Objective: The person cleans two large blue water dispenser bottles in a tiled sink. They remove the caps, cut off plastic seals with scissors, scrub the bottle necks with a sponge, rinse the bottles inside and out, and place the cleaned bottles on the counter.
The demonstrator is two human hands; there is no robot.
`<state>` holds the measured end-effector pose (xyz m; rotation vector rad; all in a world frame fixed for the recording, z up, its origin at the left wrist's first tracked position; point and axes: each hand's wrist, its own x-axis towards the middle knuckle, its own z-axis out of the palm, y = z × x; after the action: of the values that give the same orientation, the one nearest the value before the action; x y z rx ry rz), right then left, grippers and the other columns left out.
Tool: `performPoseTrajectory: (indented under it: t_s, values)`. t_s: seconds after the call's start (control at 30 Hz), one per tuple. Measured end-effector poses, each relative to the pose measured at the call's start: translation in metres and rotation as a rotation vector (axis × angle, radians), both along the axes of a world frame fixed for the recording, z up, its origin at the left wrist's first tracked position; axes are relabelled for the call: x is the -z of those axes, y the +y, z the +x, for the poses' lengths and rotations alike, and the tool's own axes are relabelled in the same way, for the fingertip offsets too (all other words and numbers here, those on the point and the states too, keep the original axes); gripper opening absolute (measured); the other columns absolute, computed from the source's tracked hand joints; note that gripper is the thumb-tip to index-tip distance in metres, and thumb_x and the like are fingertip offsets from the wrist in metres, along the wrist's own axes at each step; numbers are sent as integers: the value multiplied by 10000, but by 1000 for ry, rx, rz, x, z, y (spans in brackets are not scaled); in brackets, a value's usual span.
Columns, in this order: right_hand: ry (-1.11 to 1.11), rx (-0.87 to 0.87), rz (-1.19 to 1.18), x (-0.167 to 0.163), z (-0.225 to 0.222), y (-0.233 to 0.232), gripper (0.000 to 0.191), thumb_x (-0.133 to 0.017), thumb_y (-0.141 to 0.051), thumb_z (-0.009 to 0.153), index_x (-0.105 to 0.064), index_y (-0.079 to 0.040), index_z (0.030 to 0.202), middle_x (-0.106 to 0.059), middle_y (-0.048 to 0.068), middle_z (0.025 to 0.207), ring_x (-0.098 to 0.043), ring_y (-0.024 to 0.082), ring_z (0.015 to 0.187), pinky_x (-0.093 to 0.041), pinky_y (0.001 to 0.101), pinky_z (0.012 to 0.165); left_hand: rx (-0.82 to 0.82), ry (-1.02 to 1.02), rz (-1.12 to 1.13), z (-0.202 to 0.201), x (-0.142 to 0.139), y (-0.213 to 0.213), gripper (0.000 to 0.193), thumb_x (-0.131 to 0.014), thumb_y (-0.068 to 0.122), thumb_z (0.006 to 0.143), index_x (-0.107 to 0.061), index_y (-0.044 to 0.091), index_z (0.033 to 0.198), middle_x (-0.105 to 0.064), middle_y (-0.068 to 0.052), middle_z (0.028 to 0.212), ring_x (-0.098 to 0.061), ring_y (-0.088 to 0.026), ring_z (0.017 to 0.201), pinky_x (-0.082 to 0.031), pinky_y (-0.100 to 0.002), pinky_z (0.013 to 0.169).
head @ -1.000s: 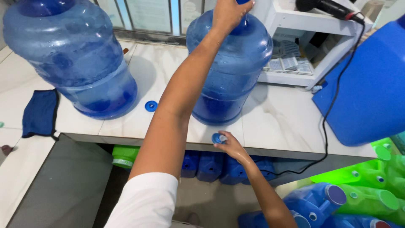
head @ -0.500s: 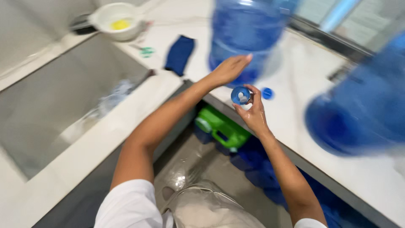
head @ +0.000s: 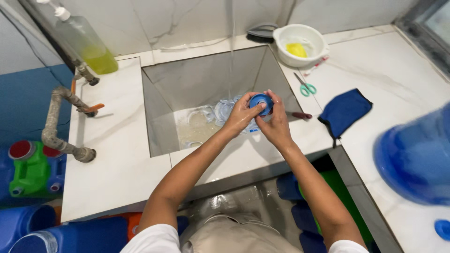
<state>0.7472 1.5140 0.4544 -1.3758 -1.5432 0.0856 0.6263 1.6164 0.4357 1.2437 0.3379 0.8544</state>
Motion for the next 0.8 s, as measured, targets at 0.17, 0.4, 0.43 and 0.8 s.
performPoseTrajectory:
  t_s: [0.17,0.4,0.43,0.8]
  values:
    - [-39,-77,-28,-3,-3,47,933,-808,-41,869,-236,-11,1605,-494,190,1536,-545,311,1353,-525,350,1033,-83,16,-270,-6,-1,39,359,-688,130,931,-534,-7,1224,-674,-134,1097,-711,-214,930,-632,-335,765]
    - [326,-366,-135,18,69,99,993,-779,-129,887,-121,-68,1629,-510,157,1548,-565,214,1266,-459,302,993,-196,2,-350,37,13,89,277,-634,35,893,-539,-3,1150,-661,-142,1060,-705,-212,900,-658,-368,729]
    - [473,-368,-185,27,88,107,906,-735,-152,914,-180,-86,1628,-529,127,1539,-590,190,1224,-484,292,1002,-187,-4,-342,47,18,97,266,-628,31,893,-546,-7,1143,-664,-140,1059,-708,-212,901,-660,-371,729]
    - [10,665,-355,107,324,173,325,-698,-200,944,-648,49,1146,-638,299,1067,-649,449,1010,-529,486,893,-438,-33,-573,77,46,270,370,-574,12,833,-532,29,1201,-610,-192,1043,-691,-336,837,-681,-496,697]
